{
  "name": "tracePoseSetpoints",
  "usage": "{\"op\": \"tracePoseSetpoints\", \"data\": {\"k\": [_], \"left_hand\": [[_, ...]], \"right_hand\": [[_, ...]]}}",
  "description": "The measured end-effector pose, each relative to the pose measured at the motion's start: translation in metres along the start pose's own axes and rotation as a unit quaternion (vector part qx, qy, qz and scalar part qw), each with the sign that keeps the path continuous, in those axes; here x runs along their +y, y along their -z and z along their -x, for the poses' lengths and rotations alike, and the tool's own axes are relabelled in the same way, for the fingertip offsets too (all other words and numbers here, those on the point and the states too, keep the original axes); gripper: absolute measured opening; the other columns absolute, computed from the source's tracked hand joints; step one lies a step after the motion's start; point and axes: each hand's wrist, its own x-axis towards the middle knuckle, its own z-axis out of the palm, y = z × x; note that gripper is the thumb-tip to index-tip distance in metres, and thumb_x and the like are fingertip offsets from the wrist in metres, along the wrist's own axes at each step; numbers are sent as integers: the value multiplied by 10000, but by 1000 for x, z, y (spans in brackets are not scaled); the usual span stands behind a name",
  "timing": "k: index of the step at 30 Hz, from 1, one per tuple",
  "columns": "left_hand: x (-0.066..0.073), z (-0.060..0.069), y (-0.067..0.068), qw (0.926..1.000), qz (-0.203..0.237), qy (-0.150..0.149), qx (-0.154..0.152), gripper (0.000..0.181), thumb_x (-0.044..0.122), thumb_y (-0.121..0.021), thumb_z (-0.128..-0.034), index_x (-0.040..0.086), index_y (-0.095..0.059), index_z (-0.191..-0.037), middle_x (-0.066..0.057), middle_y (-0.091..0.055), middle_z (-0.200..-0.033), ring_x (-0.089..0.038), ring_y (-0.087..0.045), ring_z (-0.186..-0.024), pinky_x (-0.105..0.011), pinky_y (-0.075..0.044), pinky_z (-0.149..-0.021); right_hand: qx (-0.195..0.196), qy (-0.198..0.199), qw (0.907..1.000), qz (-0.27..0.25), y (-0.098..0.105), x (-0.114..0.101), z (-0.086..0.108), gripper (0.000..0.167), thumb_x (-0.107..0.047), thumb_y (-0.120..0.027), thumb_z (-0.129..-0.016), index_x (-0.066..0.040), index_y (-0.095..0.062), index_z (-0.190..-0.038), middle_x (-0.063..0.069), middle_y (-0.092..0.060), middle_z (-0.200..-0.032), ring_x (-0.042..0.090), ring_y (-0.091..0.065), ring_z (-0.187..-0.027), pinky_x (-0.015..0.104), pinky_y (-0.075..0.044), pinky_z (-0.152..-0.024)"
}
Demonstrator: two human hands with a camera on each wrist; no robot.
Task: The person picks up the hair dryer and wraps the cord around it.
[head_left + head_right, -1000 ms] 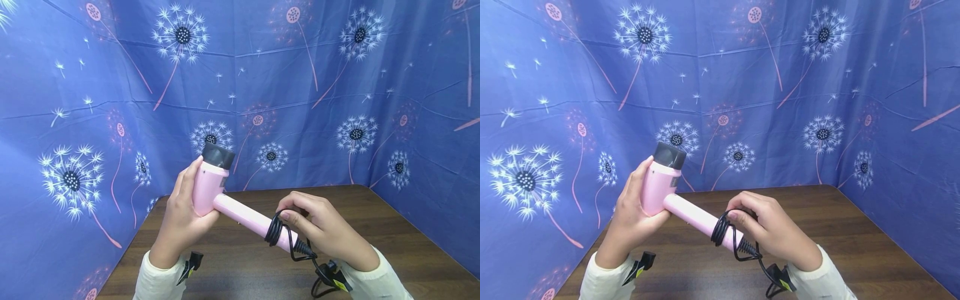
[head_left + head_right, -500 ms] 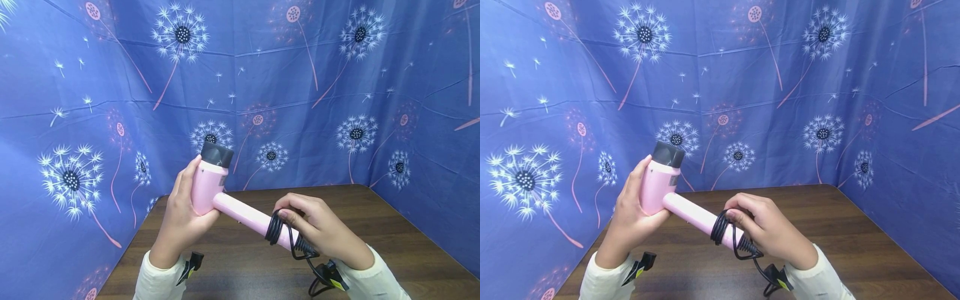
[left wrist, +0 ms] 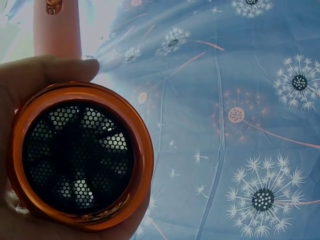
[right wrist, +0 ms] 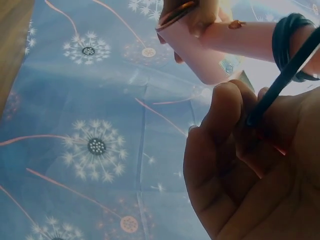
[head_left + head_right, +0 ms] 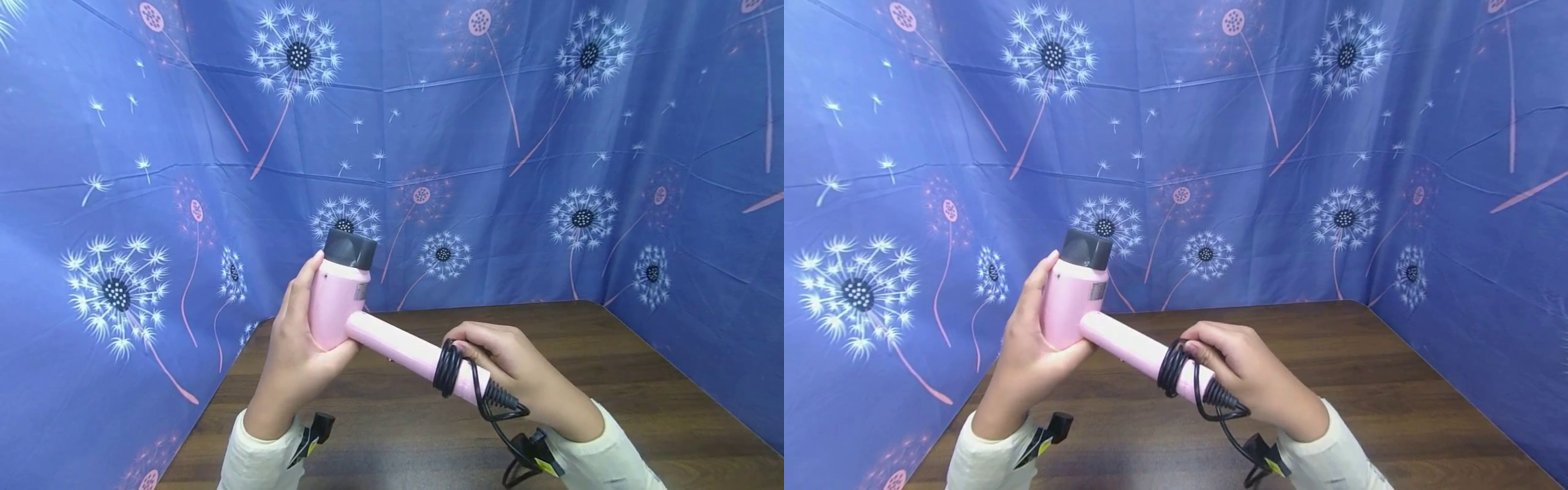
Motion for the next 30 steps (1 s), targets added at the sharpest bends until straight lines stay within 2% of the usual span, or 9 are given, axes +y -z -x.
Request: {"op": "tracePoseSetpoints", "data": {"k": [5, 8, 10, 14, 18, 22, 25, 30], "left_hand": [[3, 0, 0, 9999, -39, 109, 93, 1147, 108, -912, -638, 280, -345, -1620, -39, -575, -1369, -160, -556, -1057, -395, -516, -778], [3, 0, 0, 9997, -71, 192, 133, 1144, 106, -905, -642, 290, -342, -1621, -41, -575, -1366, -162, -557, -1063, -403, -513, -781], [3, 0, -1, 9995, -72, 256, 153, 1148, 98, -896, -642, 300, -335, -1622, -40, -568, -1385, -166, -555, -1076, -409, -509, -784], [2, 0, -2, 9991, -75, 350, 224, 1156, 77, -878, -633, 303, -329, -1625, -44, -541, -1443, -185, -554, -1109, -425, -497, -796], [2, 1, -3, 9986, -116, 414, 310, 1156, 69, -871, -632, 297, -327, -1626, -55, -516, -1484, -204, -564, -1114, -430, -495, -796], [2, 1, -4, 9979, -123, 514, 371, 1160, 53, -858, -632, 308, -320, -1628, -40, -494, -1515, -208, -572, -1113, -427, -492, -794], [2, 1, -4, 9974, -115, 578, 410, 1156, 49, -853, -634, 299, -320, -1629, -34, -493, -1515, -212, -575, -1097, -432, -488, -788], [3, 1, -6, 9963, -178, 693, 471, 1148, 73, -865, -650, 300, -313, -1631, -53, -513, -1474, -223, -575, -1041, -435, -488, -767]], "right_hand": [[-164, 41, 9996, -219, -5, -1, 1, 245, -22, -644, -954, -211, -688, -1104, -125, -699, -962, 52, -645, -830, 221, -541, -749], [-121, 201, 9997, -5, -8, -1, 2, 277, -83, -713, -885, -205, -678, -1131, -132, -702, -1005, 53, -656, -886, 253, -553, -801], [-63, 219, 9997, 112, -10, 0, 3, 272, -88, -711, -877, -214, -676, -1116, -139, -697, -1002, 42, -650, -892, 262, -551, -811], [-24, 76, 9996, 263, -15, -2, 2, 261, -10, -644, -882, -251, -645, -983, -181, -636, -860, -10, -596, -786, 225, -522, -746], [27, 39, 9994, 345, -20, -4, 1, 342, 86, -568, -908, -251, -605, -864, -181, -586, -705, -60, -544, -669, 168, -481, -672], [-94, -559, 9983, -98, -23, -8, 4, 313, 29, -575, -975, -242, -640, -832, -144, -612, -678, -39, -573, -618, 206, -493, -582], [-243, -1045, 9928, -540, -24, -11, 5, 278, -33, -565, -1022, -222, -657, -840, -128, -621, -712, -1, -597, -603, 249, -506, -539], [-354, -1078, 9882, -1030, -24, -11, 6, 197, -19, -567, -1029, -180, -674, -986, -84, -642, -793, 62, -636, -649, 274, -544, -585]]}}
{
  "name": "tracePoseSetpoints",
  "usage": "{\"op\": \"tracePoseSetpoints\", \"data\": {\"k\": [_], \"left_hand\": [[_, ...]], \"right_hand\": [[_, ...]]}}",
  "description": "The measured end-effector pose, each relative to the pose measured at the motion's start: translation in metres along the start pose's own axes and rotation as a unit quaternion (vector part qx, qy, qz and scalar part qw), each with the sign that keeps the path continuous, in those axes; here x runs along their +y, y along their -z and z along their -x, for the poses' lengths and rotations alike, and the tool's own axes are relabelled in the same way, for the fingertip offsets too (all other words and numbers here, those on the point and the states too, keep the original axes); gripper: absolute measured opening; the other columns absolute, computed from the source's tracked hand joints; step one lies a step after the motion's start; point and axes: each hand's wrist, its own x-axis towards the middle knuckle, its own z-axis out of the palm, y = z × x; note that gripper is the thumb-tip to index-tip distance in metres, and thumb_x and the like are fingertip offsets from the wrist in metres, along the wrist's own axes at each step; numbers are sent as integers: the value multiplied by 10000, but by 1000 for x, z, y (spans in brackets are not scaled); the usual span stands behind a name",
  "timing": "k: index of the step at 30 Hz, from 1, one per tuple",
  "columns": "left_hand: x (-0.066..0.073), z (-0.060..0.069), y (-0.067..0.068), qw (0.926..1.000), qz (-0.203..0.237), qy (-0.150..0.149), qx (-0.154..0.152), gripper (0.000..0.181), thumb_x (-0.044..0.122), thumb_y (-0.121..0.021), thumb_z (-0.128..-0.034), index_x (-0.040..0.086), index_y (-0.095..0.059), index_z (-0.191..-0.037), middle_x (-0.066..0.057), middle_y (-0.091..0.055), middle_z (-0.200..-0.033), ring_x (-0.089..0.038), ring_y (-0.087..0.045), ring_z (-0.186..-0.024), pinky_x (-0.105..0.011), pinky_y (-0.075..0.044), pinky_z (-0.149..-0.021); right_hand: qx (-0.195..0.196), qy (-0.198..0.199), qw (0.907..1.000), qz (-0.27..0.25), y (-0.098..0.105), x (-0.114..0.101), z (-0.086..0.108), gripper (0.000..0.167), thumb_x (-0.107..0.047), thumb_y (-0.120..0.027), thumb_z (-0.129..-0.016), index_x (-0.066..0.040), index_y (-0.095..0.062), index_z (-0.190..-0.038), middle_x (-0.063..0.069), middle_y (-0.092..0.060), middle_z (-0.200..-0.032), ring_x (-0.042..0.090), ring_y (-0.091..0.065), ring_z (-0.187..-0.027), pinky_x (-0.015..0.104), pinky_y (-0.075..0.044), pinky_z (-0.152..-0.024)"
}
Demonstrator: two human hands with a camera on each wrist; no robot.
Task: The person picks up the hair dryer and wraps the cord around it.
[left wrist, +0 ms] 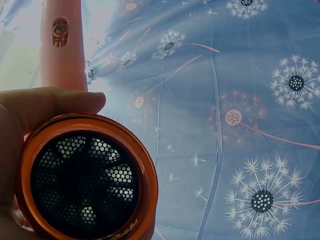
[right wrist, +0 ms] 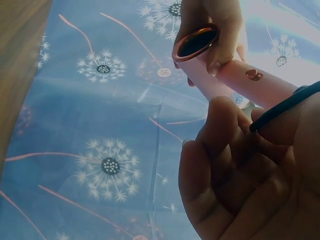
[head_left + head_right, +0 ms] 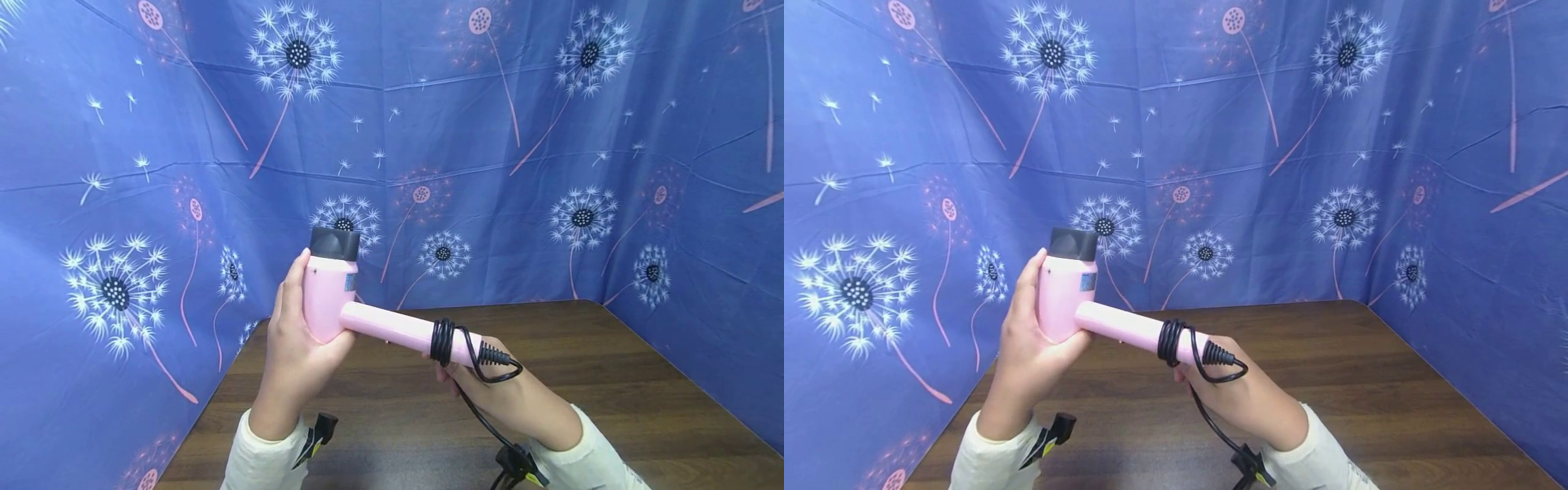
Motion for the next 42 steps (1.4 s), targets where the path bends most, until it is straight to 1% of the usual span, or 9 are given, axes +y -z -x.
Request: {"op": "tracePoseSetpoints", "data": {"k": [3, 7, 14, 18, 23, 26, 28, 33, 42], "left_hand": [[0, 0, 0, 9999, -71, 56, 47, 1144, 96, -874, -666, 315, -303, -1633, -60, -512, -1471, -230, -576, -1033, -434, -491, -762], [0, 0, 0, 9998, -139, 77, 97, 1134, 111, -875, -676, 316, -303, -1633, -64, -510, -1478, -238, -579, -1048, -436, -489, -763], [0, 0, 0, 9995, -249, 115, 135, 1142, 133, -884, -672, 326, -299, -1633, -68, -515, -1465, -243, -570, -1085, -438, -479, -787], [0, 0, 0, 9993, -304, 75, 183, 1137, 124, -879, -670, 316, -305, -1632, -78, -521, -1455, -249, -572, -1079, -443, -480, -778], [0, 1, -1, 9985, -431, -104, 313, 1120, 125, -878, -664, 269, -327, -1629, -113, -535, -1435, -272, -579, -1077, -458, -486, -767], [-1, 0, -1, 9980, -480, -172, 369, 1117, 127, -879, -661, 256, -334, -1627, -125, -537, -1432, -281, -583, -1078, -464, -490, -766], [-1, 0, -1, 9979, -494, -182, 385, 1119, 122, -878, -659, 255, -334, -1628, -127, -533, -1438, -284, -582, -1083, -467, -491, -768], [-2, 0, -1, 9973, -562, -192, 430, 1111, 117, -878, -658, 240, -342, -1624, -136, -527, -1448, -299, -583, -1091, -477, -492, -767], [-4, 0, -2, 9960, -743, -178, 457, 1119, 109, -876, -647, 233, -344, -1624, -146, -532, -1441, -316, -593, -1074, -493, -496, -738]], "right_hand": [[3, -83, 9998, 165, 0, -2, 1, 164, -89, -579, -1043, -221, -661, -1095, -83, -649, -827, 65, -642, -712, 265, -551, -640], [46, -155, 9989, 448, -3, -3, 0, 136, -209, -604, -1047, -299, -632, -1144, -99, -643, -867, 52, -623, -774, 244, -534, -672], [66, 490, 9948, 891, -6, -1, -1, 181, -146, -661, -1008, -271, -625, -1133, -166, -622, -998, 9, -593, -799, 199, -515, -710], [24, 500, 9905, 1284, -7, -2, 1, 133, -209, -662, -1013, -300, -615, -1098, -190, -572, -943, -12, -523, -746, 182, -473, -684], [-26, 194, 9867, 1613, -9, -3, 3, 78, -322, -640, -1026, -391, -607, -1009, -207, -509, -828, -28, -498, -721, 180, -449, -684], [-68, 68, 9850, 1724, -9, -3, 4, 96, -342, -633, -1028, -394, -609, -951, -214, -489, -801, -32, -486, -716, 186, -442, -683], [-140, -82, 9840, 1776, -9, -4, 4, 177, -368, -622, -1031, -377, -577, -860, -224, -451, -752, -48, -449, -668, 180, -427, -639], [-523, -529, 9840, 1620, -7, -4, 5, 396, -439, -560, -1049, -307, -445, -695, -225, -342, -633, -78, -312, -538, 167, -338, -501], [-1053, -1058, 9822, 1136, -4, -9, 7, 438, -487, -491, -1067, -276, -484, -684, -201, -384, -572, -67, -322, -477, 194, -319, -441]]}}
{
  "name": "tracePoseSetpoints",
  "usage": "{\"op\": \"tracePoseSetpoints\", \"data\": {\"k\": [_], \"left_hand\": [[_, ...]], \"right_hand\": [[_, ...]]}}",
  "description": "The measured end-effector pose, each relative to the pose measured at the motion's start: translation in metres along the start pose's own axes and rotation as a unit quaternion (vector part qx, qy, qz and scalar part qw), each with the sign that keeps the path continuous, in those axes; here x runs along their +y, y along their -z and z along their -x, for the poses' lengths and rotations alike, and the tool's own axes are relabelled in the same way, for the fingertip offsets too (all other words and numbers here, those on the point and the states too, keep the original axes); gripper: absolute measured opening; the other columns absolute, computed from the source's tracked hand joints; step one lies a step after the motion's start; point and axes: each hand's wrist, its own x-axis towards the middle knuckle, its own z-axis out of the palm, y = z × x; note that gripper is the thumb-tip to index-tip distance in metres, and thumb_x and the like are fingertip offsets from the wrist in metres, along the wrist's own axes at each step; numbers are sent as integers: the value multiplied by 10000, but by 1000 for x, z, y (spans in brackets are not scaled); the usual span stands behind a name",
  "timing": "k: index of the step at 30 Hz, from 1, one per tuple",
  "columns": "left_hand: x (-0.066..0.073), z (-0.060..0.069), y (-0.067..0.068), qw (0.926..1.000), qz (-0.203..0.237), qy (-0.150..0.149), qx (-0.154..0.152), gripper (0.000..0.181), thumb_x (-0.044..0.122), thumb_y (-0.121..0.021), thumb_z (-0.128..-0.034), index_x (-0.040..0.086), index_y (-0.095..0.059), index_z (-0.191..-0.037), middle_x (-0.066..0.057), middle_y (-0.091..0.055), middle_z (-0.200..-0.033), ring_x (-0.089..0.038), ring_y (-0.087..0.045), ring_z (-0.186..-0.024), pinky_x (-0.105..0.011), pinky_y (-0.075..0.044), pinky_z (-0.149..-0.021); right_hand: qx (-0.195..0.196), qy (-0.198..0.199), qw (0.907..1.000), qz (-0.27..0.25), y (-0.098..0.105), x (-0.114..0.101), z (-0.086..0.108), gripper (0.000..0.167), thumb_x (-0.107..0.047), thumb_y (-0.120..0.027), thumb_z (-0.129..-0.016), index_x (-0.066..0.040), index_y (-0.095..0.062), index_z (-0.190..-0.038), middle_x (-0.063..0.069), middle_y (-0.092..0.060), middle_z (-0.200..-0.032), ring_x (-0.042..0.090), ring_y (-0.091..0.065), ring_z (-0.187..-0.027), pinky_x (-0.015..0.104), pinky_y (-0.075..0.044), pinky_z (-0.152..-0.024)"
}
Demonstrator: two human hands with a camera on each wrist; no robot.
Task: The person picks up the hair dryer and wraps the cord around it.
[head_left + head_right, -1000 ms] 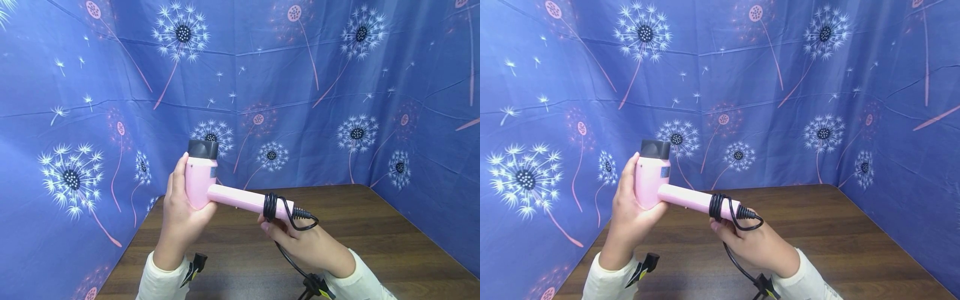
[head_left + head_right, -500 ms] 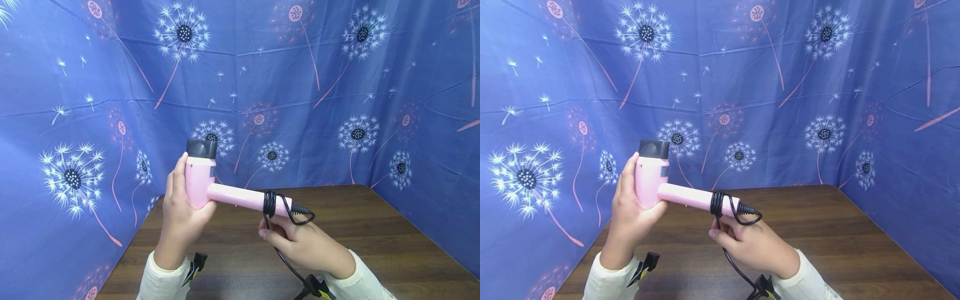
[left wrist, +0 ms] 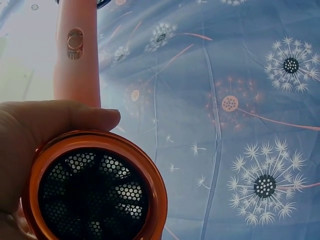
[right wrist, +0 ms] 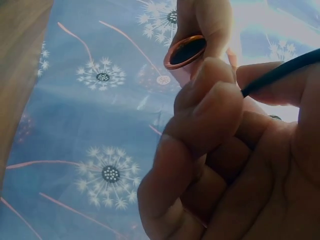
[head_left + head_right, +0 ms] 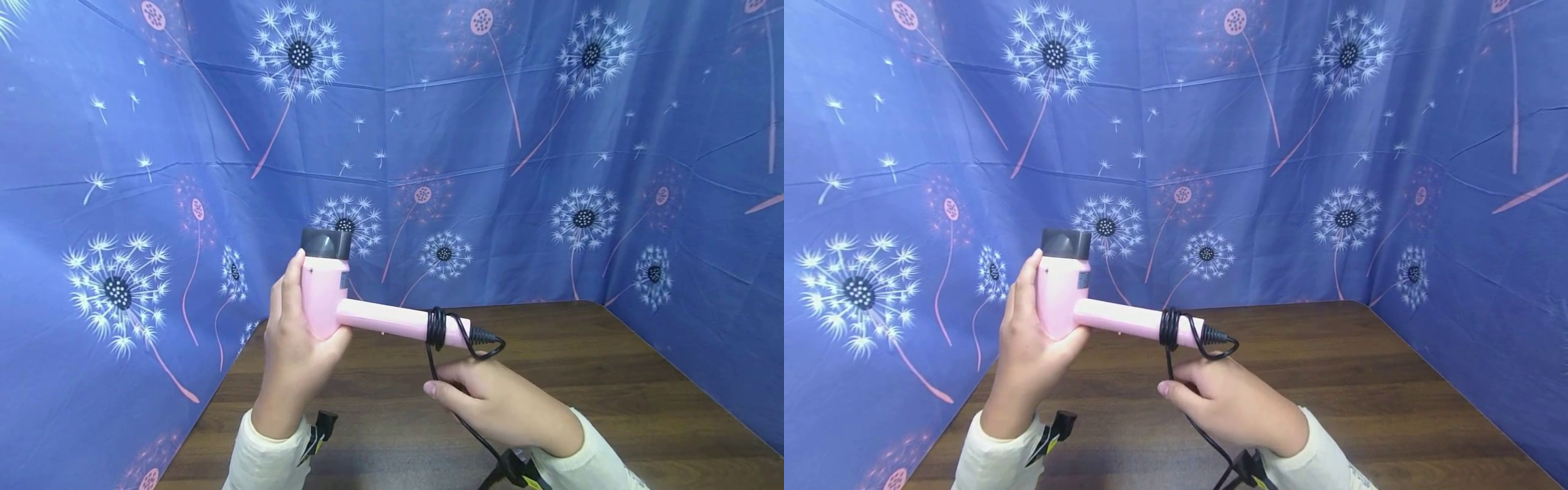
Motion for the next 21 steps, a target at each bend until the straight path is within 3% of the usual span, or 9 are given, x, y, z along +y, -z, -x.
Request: {"op": "tracePoseSetpoints", "data": {"k": [5, 8, 15, 21], "left_hand": [[-2, 0, 0, 10000, -72, 39, -36, 1127, 105, -866, -638, 238, -339, -1625, -147, -528, -1446, -324, -595, -1072, -503, -492, -723], [-2, 0, 0, 9999, -113, 68, -53, 1131, 107, -866, -638, 247, -334, -1626, -141, -523, -1452, -326, -597, -1055, -509, -488, -707], [-4, -1, -1, 9995, -325, -36, -22, 1136, 117, -873, -636, 233, -333, -1628, -149, -519, -1445, -349, -609, -998, -536, -504, -653], [-4, -1, -1, 9991, -407, -125, 38, 1149, 100, -875, -616, 221, -340, -1625, -161, -521, -1440, -364, -609, -1010, -549, -507, -665]], "right_hand": [[-262, -9, 9992, -312, 2, -3, 1, 441, -455, -483, -1079, -249, -507, -690, -183, -460, -580, -49, -403, -491, 202, -391, -476], [-289, 181, 9988, -350, 3, -4, 2, 442, -411, -481, -1089, -242, -491, -680, -192, -462, -581, -55, -408, -501, 192, -401, -492], [40, 914, 9958, -70, 4, -8, 2, 407, -272, -481, -1101, -279, -507, -695, -233, -432, -612, -95, -391, -527, 161, -396, -506], [226, 1112, 9935, -40, 10, -11, 6, 328, -198, -503, -1087, -296, -569, -781, -217, -486, -652, -89, -475, -571, 170, -445, -540]]}}
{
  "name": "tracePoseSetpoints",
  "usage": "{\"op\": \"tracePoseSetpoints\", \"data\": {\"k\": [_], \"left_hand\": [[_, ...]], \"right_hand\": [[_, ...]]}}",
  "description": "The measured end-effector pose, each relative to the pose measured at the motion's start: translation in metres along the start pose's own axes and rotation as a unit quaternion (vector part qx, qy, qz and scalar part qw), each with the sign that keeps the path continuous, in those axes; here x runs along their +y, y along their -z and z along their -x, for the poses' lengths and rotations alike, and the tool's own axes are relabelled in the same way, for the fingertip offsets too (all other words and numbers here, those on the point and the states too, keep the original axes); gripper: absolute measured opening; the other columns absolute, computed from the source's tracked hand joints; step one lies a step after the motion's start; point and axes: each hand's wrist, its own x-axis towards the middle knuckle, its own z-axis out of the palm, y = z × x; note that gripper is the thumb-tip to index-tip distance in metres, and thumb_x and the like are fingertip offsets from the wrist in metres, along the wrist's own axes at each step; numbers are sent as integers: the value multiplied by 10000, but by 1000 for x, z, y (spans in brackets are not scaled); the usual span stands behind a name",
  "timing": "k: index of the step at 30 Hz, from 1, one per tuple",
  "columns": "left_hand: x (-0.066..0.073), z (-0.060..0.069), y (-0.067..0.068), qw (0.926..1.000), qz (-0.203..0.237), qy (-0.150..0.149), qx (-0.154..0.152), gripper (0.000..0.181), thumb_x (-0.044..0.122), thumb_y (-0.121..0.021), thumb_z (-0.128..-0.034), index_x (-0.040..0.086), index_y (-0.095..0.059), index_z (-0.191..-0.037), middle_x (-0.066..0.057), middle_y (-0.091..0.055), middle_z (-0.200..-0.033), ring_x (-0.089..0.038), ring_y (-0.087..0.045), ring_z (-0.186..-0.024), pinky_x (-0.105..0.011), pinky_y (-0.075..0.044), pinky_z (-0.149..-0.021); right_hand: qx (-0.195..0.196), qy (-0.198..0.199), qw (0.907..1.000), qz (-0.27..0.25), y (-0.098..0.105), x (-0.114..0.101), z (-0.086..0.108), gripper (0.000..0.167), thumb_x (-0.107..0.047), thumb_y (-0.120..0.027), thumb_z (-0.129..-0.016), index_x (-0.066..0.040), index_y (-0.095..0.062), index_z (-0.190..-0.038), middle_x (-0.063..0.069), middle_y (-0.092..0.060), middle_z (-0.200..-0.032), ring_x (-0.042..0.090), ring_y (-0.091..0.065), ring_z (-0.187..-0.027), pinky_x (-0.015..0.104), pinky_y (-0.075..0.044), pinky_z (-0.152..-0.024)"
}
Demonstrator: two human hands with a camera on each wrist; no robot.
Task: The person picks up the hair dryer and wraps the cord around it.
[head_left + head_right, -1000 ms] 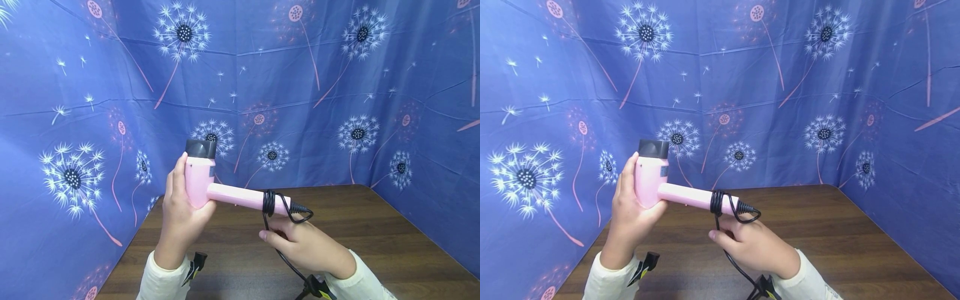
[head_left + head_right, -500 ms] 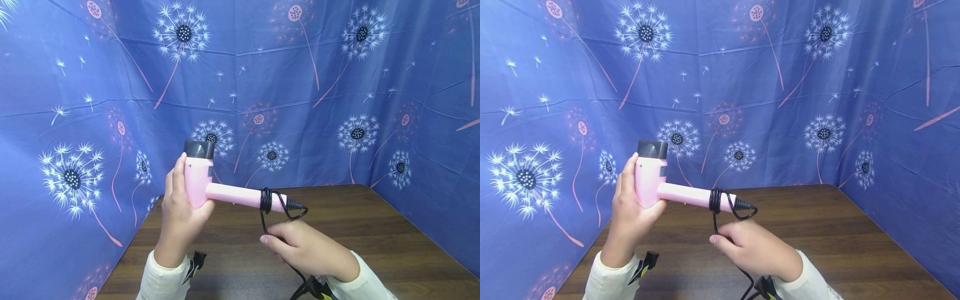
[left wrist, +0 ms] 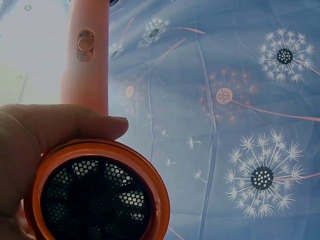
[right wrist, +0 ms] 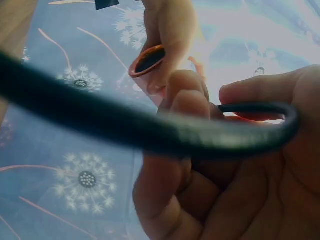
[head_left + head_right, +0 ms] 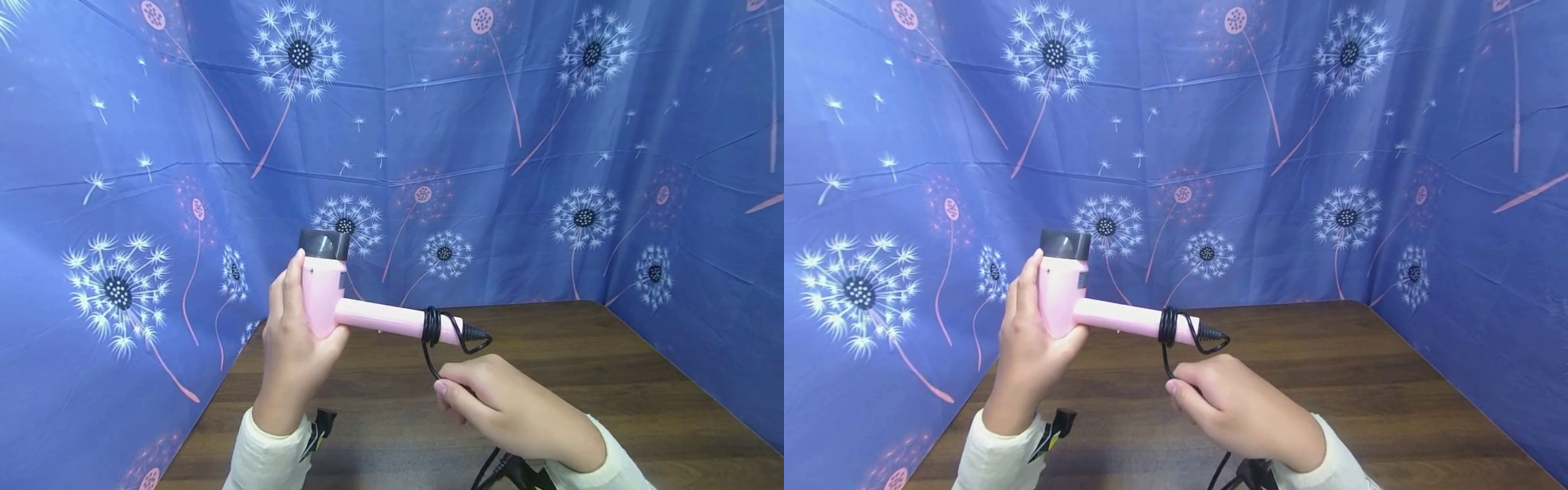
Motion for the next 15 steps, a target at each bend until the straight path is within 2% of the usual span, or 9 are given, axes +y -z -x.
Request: {"op": "tracePoseSetpoints", "data": {"k": [7, 11, 15], "left_hand": [[-1, 0, 1, 9999, -81, -117, 86, 1139, 94, -872, -604, 218, -363, -1616, -137, -525, -1456, -353, -606, -1100, -553, -513, -707], [-1, -1, 1, 9998, -154, -95, 105, 1146, 92, -869, -592, 215, -365, -1614, -139, -522, -1459, -359, -602, -1113, -566, -516, -704], [-2, -2, 2, 9998, -190, -73, 87, 1147, 97, -861, -591, 221, -361, -1615, -140, -519, -1467, -360, -602, -1115, -569, -521, -704]], "right_hand": [[303, 440, 9985, 126, 4, -1, 0, 284, -122, -533, -1063, -282, -555, -829, -191, -389, -671, -110, -351, -588, 132, -370, -540], [563, 562, 9967, 134, 6, 1, 2, 250, -80, -550, -1047, -289, -598, -918, -180, -426, -696, -93, -374, -624, 143, -400, -564], [730, 510, 9959, 137, 9, 1, 4, 257, -62, -549, -1043, -297, -613, -961, -172, -465, -723, -60, -434, -653, 176, -441, -589]]}}
